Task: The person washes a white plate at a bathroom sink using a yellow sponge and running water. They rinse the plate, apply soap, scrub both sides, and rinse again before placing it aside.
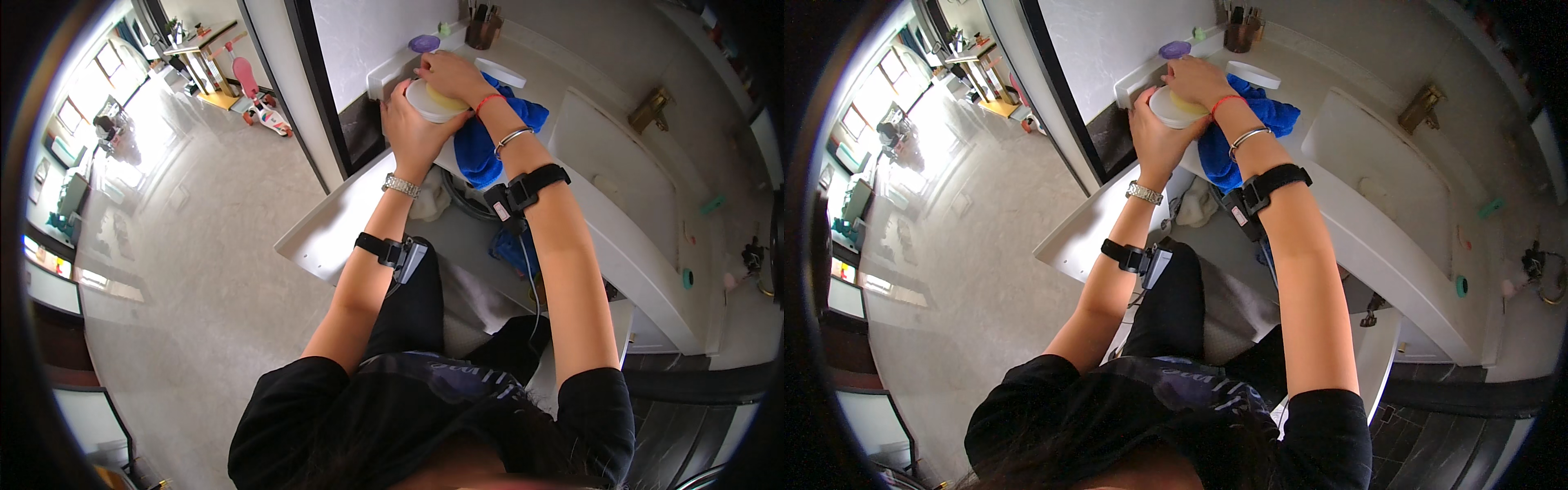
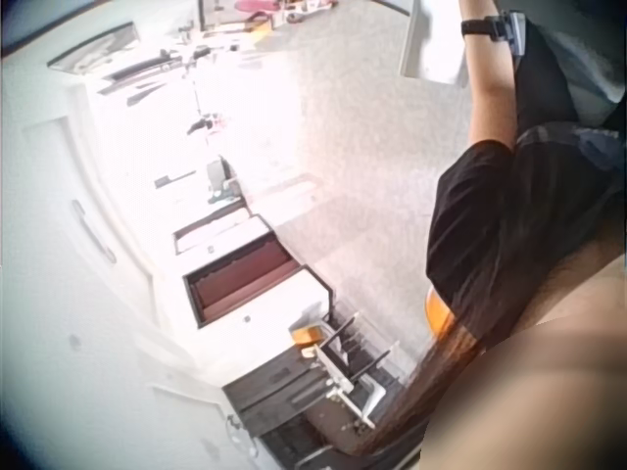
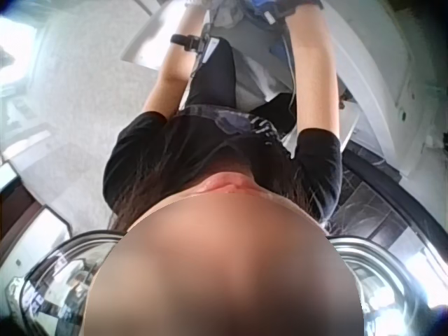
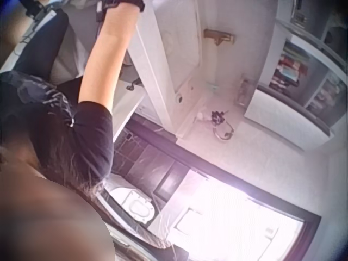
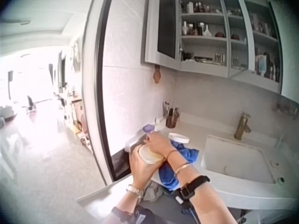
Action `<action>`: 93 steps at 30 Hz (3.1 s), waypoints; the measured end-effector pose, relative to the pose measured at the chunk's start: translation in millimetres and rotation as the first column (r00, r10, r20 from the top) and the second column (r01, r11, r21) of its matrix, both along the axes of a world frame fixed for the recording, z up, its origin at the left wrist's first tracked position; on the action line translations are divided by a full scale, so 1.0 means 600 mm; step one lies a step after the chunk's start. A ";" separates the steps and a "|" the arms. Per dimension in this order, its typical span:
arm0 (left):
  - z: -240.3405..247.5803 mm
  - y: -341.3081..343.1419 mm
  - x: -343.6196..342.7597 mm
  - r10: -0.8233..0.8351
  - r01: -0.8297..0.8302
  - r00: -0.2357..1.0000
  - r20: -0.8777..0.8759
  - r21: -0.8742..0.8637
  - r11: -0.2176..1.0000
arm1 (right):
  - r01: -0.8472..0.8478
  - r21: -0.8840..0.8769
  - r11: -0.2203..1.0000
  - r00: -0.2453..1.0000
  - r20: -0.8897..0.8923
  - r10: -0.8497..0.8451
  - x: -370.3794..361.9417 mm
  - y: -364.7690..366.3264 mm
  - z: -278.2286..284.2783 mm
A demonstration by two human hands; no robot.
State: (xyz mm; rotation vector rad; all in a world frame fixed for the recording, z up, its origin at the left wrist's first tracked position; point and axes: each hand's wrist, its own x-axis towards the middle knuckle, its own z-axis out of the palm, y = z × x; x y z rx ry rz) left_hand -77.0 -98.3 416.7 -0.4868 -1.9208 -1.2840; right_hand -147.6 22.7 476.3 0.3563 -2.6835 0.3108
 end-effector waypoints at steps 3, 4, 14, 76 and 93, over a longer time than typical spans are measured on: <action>0.001 -0.001 0.000 -0.013 0.013 1.000 0.008 -0.005 1.000 | 0.021 0.016 1.000 1.000 0.017 -0.021 -0.003 -0.001 -0.001; 0.002 -0.001 0.000 -0.016 0.016 1.000 0.012 -0.003 1.000 | 0.034 0.012 0.999 0.999 0.031 -0.034 -0.005 -0.001 -0.001; -0.001 0.002 -0.004 0.005 -0.005 1.000 0.017 -0.008 1.000 | 0.075 0.050 0.996 0.997 -0.024 -0.074 -0.007 -0.001 -0.014; 0.010 0.004 -0.007 -0.207 0.173 0.951 0.231 0.158 0.972 | -0.054 -0.051 0.997 0.999 -0.014 0.053 0.016 -0.023 0.007; 0.015 0.001 -0.004 -0.255 0.202 0.925 0.281 0.206 0.958 | -0.061 -0.049 0.997 0.991 -0.124 0.054 0.032 -0.026 0.003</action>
